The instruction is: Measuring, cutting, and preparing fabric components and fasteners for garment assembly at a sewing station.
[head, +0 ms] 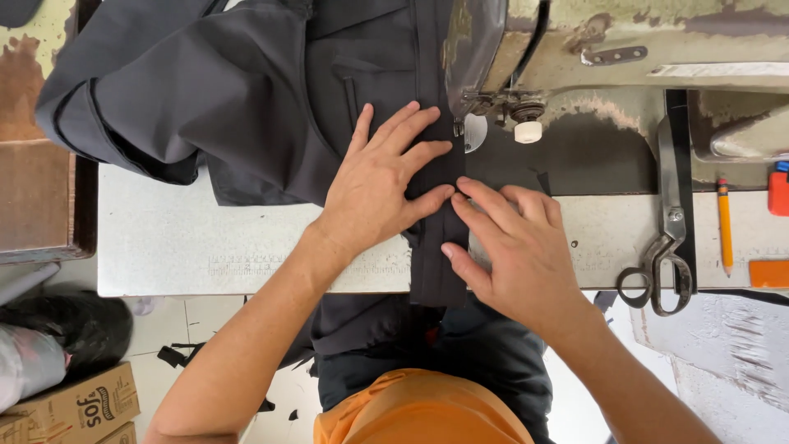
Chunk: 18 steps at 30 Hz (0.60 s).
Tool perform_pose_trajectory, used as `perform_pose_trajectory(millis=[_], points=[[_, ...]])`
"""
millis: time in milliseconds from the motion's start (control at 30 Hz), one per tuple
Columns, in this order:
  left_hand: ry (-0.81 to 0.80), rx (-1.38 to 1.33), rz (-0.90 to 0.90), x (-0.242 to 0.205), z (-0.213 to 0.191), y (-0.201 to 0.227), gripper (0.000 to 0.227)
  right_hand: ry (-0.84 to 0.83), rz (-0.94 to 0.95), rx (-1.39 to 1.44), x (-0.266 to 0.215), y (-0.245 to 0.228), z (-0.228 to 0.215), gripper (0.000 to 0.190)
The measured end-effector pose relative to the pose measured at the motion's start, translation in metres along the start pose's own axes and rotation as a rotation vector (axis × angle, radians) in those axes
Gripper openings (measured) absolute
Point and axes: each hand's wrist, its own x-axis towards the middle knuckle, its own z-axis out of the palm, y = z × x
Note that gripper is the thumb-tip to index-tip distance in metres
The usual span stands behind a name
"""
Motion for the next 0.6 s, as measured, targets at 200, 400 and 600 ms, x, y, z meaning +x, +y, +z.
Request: perform_pose_trajectory(millis=[200,400,600], points=[[0.009,0.022,-0.002,0.021,0.003,-0.017,0.051,0.016,-0.021,-0.008,0.02,0.014,0.002,0.052],[0.035,0.029,0.089,0.032,-0.002,-0.025,0.043,0.046,-0.037,0.008,0.012,-0.001,-0.013,0.049],[0.187,-0.059,0.104,0.004,-0.002,-0.011,0.037,0.045,-0.119,-0.023,-0.059,-0.039,0.007,0.066]])
